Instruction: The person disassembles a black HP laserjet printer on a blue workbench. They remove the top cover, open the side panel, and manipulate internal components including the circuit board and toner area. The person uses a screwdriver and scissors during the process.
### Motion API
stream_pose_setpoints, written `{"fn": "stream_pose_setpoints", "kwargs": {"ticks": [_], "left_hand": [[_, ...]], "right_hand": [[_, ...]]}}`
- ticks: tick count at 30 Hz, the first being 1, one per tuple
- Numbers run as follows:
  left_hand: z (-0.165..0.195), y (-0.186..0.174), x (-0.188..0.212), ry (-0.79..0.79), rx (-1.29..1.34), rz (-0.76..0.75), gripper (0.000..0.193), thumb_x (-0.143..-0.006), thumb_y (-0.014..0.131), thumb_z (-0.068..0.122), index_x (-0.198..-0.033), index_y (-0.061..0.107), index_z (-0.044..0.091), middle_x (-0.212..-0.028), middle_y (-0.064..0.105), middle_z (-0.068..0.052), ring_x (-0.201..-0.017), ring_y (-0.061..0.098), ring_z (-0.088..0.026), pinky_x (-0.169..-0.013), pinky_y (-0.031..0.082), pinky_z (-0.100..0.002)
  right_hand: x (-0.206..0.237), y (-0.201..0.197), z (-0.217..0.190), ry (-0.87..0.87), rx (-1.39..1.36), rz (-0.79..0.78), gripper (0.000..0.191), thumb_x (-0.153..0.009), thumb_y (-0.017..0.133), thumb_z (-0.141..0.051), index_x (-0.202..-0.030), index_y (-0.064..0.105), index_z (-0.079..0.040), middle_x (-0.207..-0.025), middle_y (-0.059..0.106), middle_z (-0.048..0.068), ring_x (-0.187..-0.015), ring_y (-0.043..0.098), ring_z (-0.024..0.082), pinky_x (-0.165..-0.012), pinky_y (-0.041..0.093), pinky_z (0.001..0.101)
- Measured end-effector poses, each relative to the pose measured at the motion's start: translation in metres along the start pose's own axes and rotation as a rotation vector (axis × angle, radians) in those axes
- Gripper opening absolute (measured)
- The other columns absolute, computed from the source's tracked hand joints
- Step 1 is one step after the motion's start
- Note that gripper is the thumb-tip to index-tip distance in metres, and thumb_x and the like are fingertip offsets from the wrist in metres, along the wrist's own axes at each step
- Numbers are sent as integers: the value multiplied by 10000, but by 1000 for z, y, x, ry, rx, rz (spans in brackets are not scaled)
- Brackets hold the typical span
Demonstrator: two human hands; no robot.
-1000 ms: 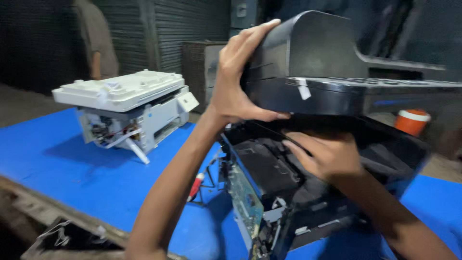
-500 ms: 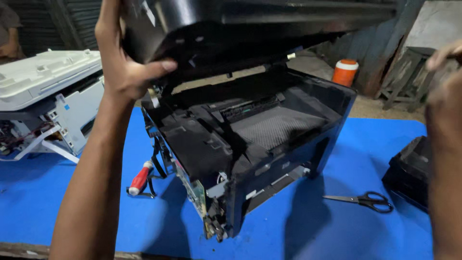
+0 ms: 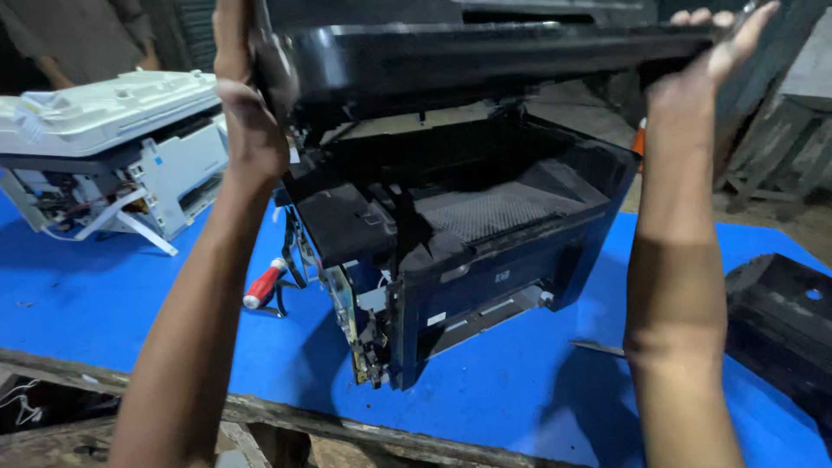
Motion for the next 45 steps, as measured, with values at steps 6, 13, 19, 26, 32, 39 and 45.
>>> {"fn": "stream_pose_setpoints", "kwargs": {"ticks": [6,13,19,26,32,39,45], "left_hand": [[7,11,13,-213,244,198,783,-1138,291,640,-1529,473,-14,-1550,485,-142,-1477,421,-221,-1288,264,-328],[8,12,15,-514,-92,301,580,-1114,520,433,-1131,524,-146,-1025,436,-208,-961,422,-319,-887,355,-433],[40,21,-7,-266,-106,300,481,-1042,612,455,-1241,656,19,-1192,697,-134,-1172,665,-276,-1085,489,-382],[78,21,-19,-484,-300,316,482,-1074,590,477,-1395,637,120,-1544,514,-147,-1477,437,-314,-1306,278,-398],[124,25,-51,-1225,132,507,1028,-877,695,510,-1635,157,71,-1671,269,-175,-1548,258,-299,-1245,181,-412],[131,23,-111,-1726,406,786,1157,-722,811,414,-1603,126,110,-1543,434,-173,-1381,512,-299,-1120,446,-399],[123,19,-125,-1889,161,742,1152,-715,814,498,-1616,205,116,-1560,429,-122,-1389,485,-243,-1136,416,-376]], "right_hand": [[23,-35,-15,16,-4,-5,519,-985,593,-521,-727,486,-84,-696,538,148,-716,574,358,-685,536,449],[11,-87,-4,-22,-12,-113,332,-1154,514,-286,-886,487,-93,-760,462,96,-748,477,266,-722,443,391],[12,-142,6,102,202,-120,280,-1170,504,-294,-985,488,-84,-891,513,110,-880,522,269,-837,469,405],[2,-185,6,186,438,-4,276,-1183,494,-333,-1107,493,-67,-1045,567,124,-1008,570,278,-941,489,425],[27,-144,-39,299,671,147,314,-1194,486,-366,-1212,497,-53,-1178,613,137,-1118,611,286,-1030,507,442],[30,-32,-62,435,856,301,391,-1207,477,-405,-1334,502,-36,-1332,666,151,-1247,658,296,-1134,528,462],[65,74,-63,574,1041,520,449,-1175,462,-424,-1386,488,-29,-1373,644,171,-1260,645,309,-1113,522,484]]}}
Point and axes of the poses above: each hand's wrist, its own x-axis away from the middle knuckle, its own y-axis out of the palm, z = x × y, the point moved 1 cm from there along -x, towards the middle knuckle
